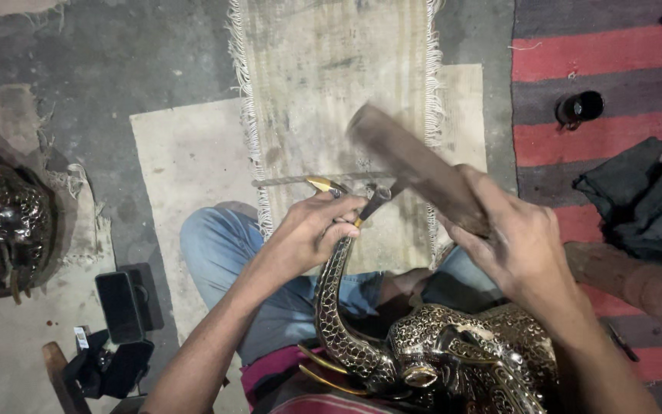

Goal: The person sits cross-legged on the floor holding a chisel against an ornate brass peacock sculpture and repeatedly strikes the chisel with a wooden mallet, repositioning the chisel along the sculpted surface to work the metal detail.

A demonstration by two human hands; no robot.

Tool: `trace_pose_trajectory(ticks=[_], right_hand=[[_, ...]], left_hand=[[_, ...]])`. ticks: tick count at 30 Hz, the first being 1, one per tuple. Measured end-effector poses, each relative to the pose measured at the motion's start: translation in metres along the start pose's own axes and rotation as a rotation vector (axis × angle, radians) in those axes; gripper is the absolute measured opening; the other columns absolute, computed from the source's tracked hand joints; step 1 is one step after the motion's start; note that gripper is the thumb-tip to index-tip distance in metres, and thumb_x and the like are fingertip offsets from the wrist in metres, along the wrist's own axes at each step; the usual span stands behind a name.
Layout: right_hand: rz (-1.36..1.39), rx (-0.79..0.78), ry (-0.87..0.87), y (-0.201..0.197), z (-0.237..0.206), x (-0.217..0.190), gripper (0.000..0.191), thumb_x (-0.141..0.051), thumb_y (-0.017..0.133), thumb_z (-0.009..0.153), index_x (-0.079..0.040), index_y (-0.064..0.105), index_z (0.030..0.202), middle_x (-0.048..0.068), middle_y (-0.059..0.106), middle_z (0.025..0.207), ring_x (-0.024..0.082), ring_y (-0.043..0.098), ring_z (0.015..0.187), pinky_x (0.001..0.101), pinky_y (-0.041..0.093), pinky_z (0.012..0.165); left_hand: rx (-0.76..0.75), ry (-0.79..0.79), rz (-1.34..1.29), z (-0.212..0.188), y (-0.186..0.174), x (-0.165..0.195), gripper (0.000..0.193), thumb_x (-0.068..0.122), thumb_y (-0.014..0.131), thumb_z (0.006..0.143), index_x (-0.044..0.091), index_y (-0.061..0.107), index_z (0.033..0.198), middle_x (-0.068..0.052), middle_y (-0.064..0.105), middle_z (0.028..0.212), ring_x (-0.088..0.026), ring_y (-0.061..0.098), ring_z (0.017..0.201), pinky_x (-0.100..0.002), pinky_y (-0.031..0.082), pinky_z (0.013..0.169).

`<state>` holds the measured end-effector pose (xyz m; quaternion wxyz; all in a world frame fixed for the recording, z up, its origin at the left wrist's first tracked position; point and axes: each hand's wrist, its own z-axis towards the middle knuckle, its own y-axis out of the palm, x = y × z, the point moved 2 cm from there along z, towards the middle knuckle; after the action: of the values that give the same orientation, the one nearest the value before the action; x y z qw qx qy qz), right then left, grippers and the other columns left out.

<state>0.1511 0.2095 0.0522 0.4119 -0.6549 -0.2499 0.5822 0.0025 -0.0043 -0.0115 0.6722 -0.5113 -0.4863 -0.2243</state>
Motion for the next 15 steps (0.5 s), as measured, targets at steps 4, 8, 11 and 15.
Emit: trace_pose_trajectory(ticks=[4, 8, 11, 15], right_hand=[[0.171, 0.008, 0.137, 0.004, 0.000, 0.010, 0.069, -0.019, 0.079, 0.085, -0.011, 0.047, 0.145, 0.019, 0.073, 0.098, 0.030, 0.075, 0.077, 0.0431, 0.059, 0.068], [0.116, -0.249, 0.374, 0.019, -0.009, 0.025, 0.093, -0.020, 0.077, 0.087, -0.021, 0.030, 0.167, 0.023, 0.071, 0.088, 0.031, 0.073, 0.069, 0.0433, 0.061, 0.067], [0.078, -0.175, 0.122, 0.021, -0.010, 0.030, 0.093, -0.018, 0.074, 0.085, -0.020, 0.029, 0.166, 0.022, 0.073, 0.103, 0.029, 0.073, 0.070, 0.0417, 0.061, 0.069], [0.110, -0.215, 0.432, 0.025, -0.016, 0.044, 0.098, -0.022, 0.076, 0.091, -0.020, 0.016, 0.168, 0.018, 0.069, 0.086, 0.030, 0.072, 0.070, 0.0408, 0.060, 0.068]], left_hand=[[-0.008, 0.058, 0.018, 0.002, 0.000, -0.001, 0.037, 0.024, 0.066, 0.099, 0.002, 0.064, 0.129, -0.016, 0.071, 0.097, -0.031, 0.067, 0.086, -0.041, 0.053, 0.079], [-0.047, -0.036, 0.000, 0.001, 0.002, -0.003, 0.038, 0.025, 0.067, 0.098, 0.003, 0.066, 0.128, -0.013, 0.070, 0.086, -0.027, 0.066, 0.080, -0.040, 0.054, 0.075], [-0.017, 0.010, -0.004, 0.001, 0.000, -0.002, 0.038, 0.024, 0.067, 0.098, 0.002, 0.066, 0.128, -0.014, 0.069, 0.088, -0.028, 0.067, 0.083, -0.040, 0.054, 0.077], [0.006, 0.041, -0.013, 0.000, -0.001, -0.001, 0.038, 0.024, 0.068, 0.098, 0.001, 0.065, 0.128, -0.015, 0.070, 0.093, -0.029, 0.067, 0.087, -0.041, 0.054, 0.080]])
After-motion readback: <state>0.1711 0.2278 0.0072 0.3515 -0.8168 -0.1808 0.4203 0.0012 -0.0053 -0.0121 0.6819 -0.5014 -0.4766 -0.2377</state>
